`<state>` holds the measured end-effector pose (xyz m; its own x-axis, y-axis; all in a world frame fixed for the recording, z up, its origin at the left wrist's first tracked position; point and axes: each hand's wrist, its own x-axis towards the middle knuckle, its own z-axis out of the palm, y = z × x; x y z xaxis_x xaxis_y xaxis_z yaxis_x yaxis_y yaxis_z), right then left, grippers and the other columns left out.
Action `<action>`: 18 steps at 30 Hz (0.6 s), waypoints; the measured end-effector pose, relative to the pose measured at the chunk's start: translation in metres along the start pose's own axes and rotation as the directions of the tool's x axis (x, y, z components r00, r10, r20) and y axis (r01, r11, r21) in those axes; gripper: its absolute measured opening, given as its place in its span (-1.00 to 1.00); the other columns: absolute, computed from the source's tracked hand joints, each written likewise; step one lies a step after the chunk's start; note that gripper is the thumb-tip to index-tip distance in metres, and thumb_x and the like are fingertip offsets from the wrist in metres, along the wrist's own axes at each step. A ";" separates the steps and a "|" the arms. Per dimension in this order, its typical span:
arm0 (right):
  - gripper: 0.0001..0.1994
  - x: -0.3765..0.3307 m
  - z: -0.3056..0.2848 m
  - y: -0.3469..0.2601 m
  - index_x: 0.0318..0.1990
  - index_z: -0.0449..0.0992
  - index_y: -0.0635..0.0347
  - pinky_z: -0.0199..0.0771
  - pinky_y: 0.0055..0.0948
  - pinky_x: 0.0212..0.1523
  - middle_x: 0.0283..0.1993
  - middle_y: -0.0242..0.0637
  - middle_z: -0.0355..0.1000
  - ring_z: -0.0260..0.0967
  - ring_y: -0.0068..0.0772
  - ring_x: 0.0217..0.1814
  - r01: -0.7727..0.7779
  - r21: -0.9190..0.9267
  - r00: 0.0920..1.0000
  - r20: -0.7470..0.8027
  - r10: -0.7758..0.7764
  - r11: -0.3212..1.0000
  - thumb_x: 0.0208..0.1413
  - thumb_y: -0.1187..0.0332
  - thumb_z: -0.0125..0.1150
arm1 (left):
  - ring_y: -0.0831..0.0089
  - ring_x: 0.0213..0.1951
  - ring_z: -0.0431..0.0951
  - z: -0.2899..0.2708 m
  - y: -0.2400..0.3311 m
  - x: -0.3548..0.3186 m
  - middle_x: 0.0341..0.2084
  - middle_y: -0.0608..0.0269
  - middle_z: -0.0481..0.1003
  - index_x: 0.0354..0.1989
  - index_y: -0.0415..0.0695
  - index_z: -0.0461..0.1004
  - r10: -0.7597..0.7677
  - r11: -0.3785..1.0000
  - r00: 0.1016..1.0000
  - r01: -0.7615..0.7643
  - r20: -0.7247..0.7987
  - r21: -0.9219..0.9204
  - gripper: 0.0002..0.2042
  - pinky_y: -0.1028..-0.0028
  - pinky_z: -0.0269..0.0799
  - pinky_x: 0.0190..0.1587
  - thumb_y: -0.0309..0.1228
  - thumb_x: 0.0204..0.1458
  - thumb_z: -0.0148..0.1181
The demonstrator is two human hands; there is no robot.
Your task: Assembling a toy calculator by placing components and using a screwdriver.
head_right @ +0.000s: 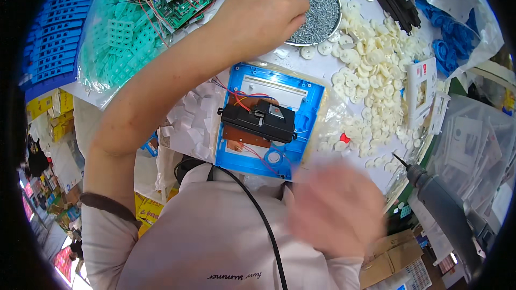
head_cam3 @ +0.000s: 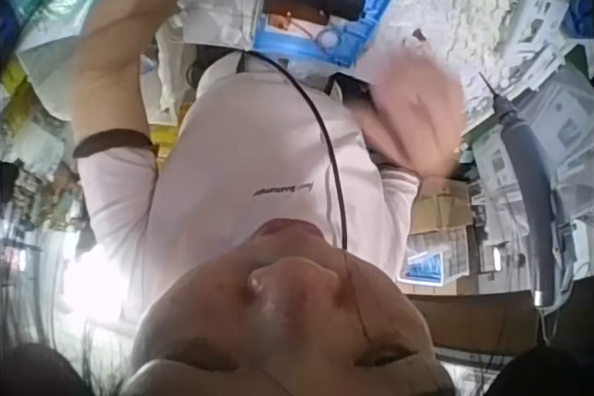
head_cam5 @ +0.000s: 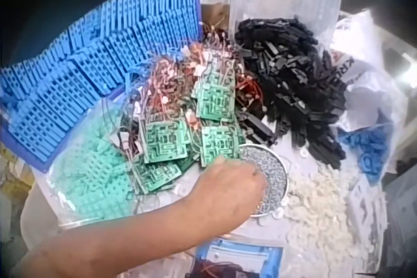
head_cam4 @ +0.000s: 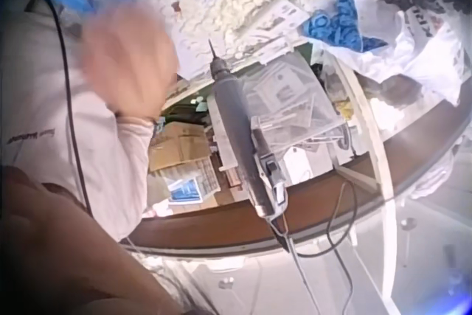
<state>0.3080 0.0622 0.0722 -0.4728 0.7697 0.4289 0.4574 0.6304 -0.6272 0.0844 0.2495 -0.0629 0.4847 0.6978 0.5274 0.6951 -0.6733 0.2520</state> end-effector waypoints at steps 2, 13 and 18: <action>-0.76 -0.023 -0.047 0.007 -0.34 0.44 0.14 0.29 -0.07 -0.19 -0.29 -0.29 0.38 0.36 -0.18 -0.23 0.241 0.097 0.890 -0.418 -0.181 0.966 0.09 0.15 0.21 | 0.18 -0.31 0.68 -0.002 -0.007 -0.003 -0.48 0.19 0.64 -0.51 -0.02 0.66 -0.043 0.996 0.985 0.030 0.168 0.079 -0.84 0.06 0.40 -0.24 -0.34 0.01 0.19; -0.60 0.039 -0.026 0.073 0.10 0.39 0.05 0.43 -0.34 -0.21 -0.46 -0.46 0.38 0.25 -0.52 -0.48 -0.055 0.756 0.969 -0.116 0.216 0.652 0.22 0.12 0.32 | 0.37 -0.30 0.54 -0.095 0.062 -0.045 -0.29 0.39 0.58 -0.22 0.02 0.60 0.003 0.844 0.982 0.098 0.187 -0.528 -0.80 0.28 0.23 -0.03 -0.38 -0.03 0.45; -0.65 0.064 0.027 0.032 -0.03 0.46 -0.05 0.46 -0.60 -0.34 -0.52 -0.60 0.43 0.29 -0.73 -0.55 0.117 0.883 0.982 -0.170 0.078 0.454 0.16 0.12 0.46 | 0.43 -0.33 0.52 -0.092 0.078 -0.086 -0.29 0.44 0.58 -0.20 0.03 0.61 -0.075 0.867 0.994 0.102 0.075 -0.489 -0.76 0.26 0.17 -0.06 -0.45 -0.08 0.46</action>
<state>0.2726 0.1289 0.0621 -0.3012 0.8222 0.4830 -0.5125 0.2875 -0.8091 0.0485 0.1142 -0.0143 0.4693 0.7627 0.4449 0.3925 -0.6315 0.6686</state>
